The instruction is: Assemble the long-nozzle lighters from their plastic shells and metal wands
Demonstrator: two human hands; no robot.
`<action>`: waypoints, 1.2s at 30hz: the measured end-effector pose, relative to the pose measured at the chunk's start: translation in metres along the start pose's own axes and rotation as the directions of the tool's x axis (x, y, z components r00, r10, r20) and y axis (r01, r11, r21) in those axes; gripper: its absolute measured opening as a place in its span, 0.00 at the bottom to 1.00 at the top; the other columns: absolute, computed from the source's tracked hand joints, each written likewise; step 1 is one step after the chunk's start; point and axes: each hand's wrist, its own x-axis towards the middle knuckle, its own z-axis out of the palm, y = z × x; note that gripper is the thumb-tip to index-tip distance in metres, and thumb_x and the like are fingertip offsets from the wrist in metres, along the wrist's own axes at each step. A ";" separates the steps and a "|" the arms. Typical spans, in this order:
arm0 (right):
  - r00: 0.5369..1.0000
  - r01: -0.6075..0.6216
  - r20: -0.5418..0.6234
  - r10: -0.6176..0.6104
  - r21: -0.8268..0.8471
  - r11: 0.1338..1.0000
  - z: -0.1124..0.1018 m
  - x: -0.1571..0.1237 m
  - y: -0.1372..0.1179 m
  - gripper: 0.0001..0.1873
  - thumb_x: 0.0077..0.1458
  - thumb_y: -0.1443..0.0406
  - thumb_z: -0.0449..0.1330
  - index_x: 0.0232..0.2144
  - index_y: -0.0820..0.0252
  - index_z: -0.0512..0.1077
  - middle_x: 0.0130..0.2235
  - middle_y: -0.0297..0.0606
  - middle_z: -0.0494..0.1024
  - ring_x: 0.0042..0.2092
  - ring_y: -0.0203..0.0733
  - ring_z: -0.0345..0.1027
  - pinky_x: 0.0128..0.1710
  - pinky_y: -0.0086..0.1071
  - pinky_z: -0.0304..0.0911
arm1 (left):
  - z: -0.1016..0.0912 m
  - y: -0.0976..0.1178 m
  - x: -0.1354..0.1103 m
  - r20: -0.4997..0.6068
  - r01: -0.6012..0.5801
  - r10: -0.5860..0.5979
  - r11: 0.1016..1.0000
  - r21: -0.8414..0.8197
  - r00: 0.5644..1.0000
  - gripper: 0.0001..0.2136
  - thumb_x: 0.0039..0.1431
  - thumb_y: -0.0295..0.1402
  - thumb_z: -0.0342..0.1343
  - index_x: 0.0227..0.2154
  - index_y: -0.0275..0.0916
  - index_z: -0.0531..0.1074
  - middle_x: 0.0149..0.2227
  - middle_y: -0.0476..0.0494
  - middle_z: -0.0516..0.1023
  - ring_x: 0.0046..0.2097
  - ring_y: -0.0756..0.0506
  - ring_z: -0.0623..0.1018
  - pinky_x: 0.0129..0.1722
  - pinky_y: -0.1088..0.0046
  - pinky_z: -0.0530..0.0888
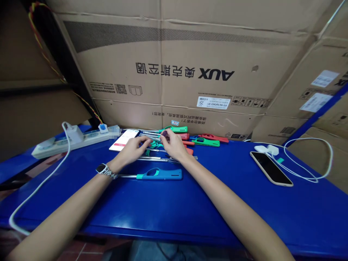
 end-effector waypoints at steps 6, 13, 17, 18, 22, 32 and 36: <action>0.999 -0.030 -0.041 0.035 0.110 0.993 -0.003 0.001 -0.003 0.09 0.61 0.58 0.54 0.37 0.57 0.67 0.36 0.37 0.78 0.38 0.41 0.75 0.42 0.36 0.71 | 0.004 -0.005 -0.001 0.017 -0.011 0.012 0.999 -0.040 1.000 0.11 0.65 0.36 0.48 0.35 0.38 0.75 0.34 0.45 0.80 0.36 0.45 0.78 0.35 0.70 0.70; 0.976 -0.097 -0.144 0.163 0.385 0.918 -0.035 -0.029 -0.017 0.18 0.54 0.50 0.62 0.34 0.57 0.66 0.34 0.37 0.79 0.34 0.41 0.77 0.39 0.38 0.75 | 0.005 0.020 -0.006 -0.006 -0.088 0.088 0.989 -0.117 0.996 0.09 0.59 0.35 0.56 0.39 0.38 0.74 0.39 0.42 0.80 0.39 0.44 0.78 0.40 0.67 0.74; 0.953 -0.164 -0.151 0.264 0.475 0.865 -0.052 -0.056 -0.018 0.21 0.52 0.47 0.64 0.35 0.55 0.65 0.32 0.35 0.79 0.32 0.42 0.78 0.38 0.40 0.76 | 0.013 0.038 -0.011 0.063 -0.119 0.133 0.975 -0.186 0.989 0.09 0.57 0.35 0.61 0.39 0.38 0.75 0.39 0.44 0.81 0.40 0.44 0.79 0.41 0.67 0.74; 0.947 -0.178 -0.150 0.284 0.492 0.852 -0.054 -0.061 -0.018 0.22 0.51 0.46 0.64 0.36 0.55 0.64 0.32 0.34 0.79 0.32 0.43 0.78 0.37 0.40 0.76 | 0.017 0.041 -0.012 0.085 -0.117 0.136 0.973 -0.197 0.987 0.09 0.56 0.35 0.62 0.39 0.38 0.76 0.39 0.45 0.81 0.39 0.45 0.79 0.40 0.68 0.74; 0.941 -0.185 -0.149 0.304 0.524 0.831 -0.055 -0.069 -0.020 0.24 0.50 0.45 0.64 0.36 0.54 0.62 0.31 0.34 0.79 0.32 0.43 0.79 0.36 0.39 0.76 | 0.028 0.043 -0.015 0.150 -0.075 0.114 0.968 -0.239 0.982 0.11 0.54 0.36 0.64 0.39 0.39 0.77 0.37 0.45 0.82 0.37 0.45 0.79 0.38 0.70 0.74; 0.947 -0.122 -0.181 0.264 0.558 0.821 -0.052 -0.069 -0.024 0.22 0.51 0.47 0.65 0.35 0.55 0.63 0.30 0.33 0.80 0.30 0.41 0.79 0.31 0.33 0.75 | 0.034 0.043 -0.015 0.207 0.046 0.029 0.935 -0.351 0.978 0.11 0.57 0.39 0.59 0.30 0.36 0.79 0.31 0.46 0.82 0.30 0.48 0.76 0.31 0.75 0.70; 0.949 -0.099 -0.196 0.247 0.557 0.825 -0.051 -0.070 -0.026 0.20 0.53 0.49 0.64 0.35 0.54 0.63 0.31 0.34 0.81 0.31 0.42 0.79 0.31 0.34 0.76 | 0.033 0.043 -0.015 0.208 0.021 0.053 0.941 -0.337 0.977 0.10 0.58 0.38 0.58 0.30 0.36 0.78 0.28 0.47 0.80 0.29 0.50 0.74 0.30 0.76 0.69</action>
